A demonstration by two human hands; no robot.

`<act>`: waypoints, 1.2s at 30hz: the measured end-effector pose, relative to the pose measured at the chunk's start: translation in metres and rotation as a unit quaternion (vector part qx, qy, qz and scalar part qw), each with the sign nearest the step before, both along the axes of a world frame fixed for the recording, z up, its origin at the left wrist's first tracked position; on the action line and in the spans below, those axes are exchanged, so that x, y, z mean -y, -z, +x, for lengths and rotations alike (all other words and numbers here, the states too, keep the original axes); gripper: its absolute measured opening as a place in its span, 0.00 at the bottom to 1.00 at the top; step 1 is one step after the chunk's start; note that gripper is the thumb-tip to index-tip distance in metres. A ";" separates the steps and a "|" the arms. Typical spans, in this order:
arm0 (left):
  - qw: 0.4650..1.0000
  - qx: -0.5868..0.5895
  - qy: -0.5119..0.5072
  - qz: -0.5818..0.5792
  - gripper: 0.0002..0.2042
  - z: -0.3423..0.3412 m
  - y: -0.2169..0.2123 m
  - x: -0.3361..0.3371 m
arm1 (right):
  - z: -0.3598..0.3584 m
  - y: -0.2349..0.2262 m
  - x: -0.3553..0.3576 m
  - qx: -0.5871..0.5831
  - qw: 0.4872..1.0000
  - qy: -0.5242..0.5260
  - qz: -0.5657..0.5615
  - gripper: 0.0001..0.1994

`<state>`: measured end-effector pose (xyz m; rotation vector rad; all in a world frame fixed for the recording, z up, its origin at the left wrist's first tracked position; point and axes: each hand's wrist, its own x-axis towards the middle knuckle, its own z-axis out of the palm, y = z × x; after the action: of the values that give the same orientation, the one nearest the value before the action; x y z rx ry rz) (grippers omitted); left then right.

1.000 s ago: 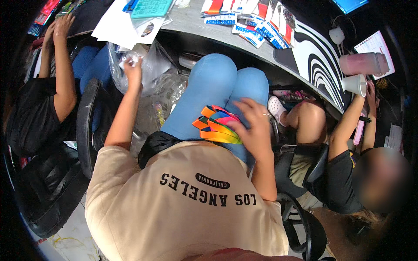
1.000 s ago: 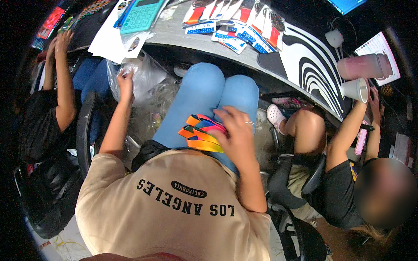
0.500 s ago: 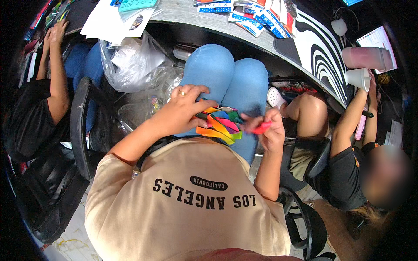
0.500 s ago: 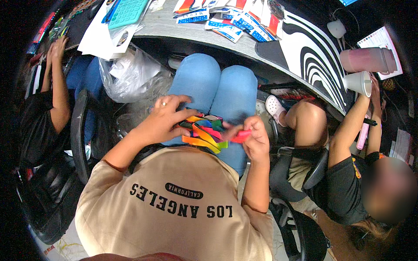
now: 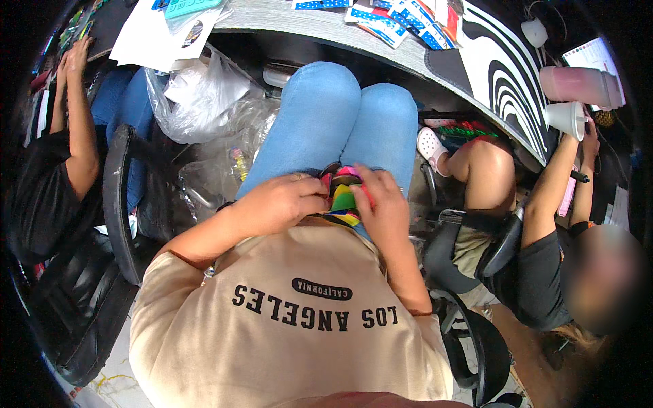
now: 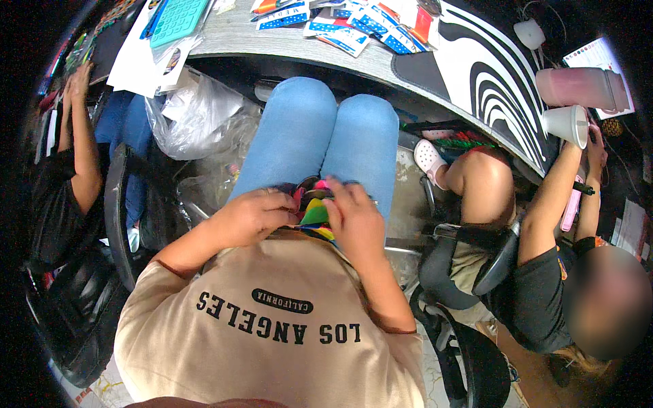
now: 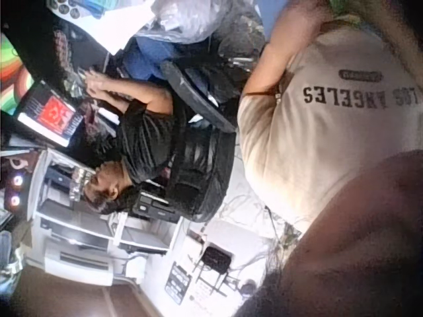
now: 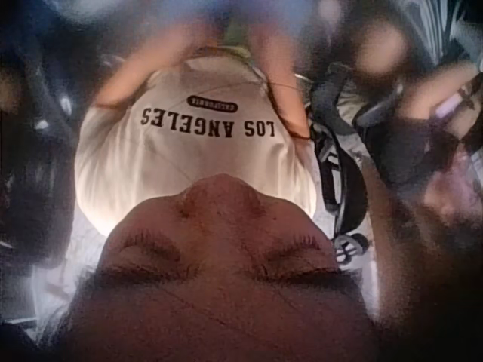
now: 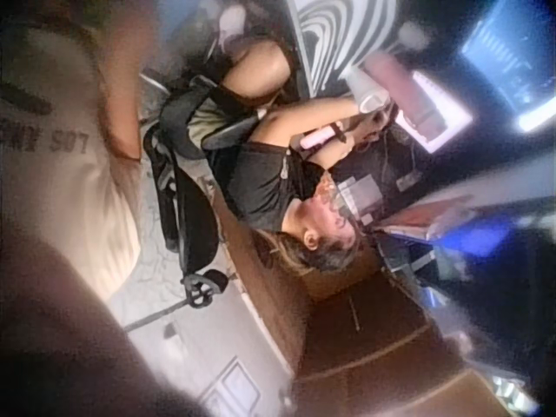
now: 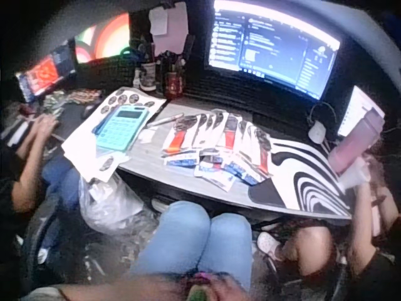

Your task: The person assembles medals by inserting colorful ribbons through the medal loops and attaching them to backing cards. They repeatedly pick up ribbons and medals, thread the ribbons, and place the finished assemblies on the desk.

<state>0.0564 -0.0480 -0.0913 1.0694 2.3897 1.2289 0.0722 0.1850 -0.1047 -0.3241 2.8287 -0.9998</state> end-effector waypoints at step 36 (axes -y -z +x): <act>0.975 -0.073 -0.083 -0.194 0.12 -0.002 0.009 -0.017 | 0.000 -0.020 -0.068 0.206 0.943 -0.013 -0.259 0.08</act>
<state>0.0547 -0.0315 -0.1005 0.8760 2.7248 0.6980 0.0718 0.2529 -0.0845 -0.1685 2.1556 -1.5858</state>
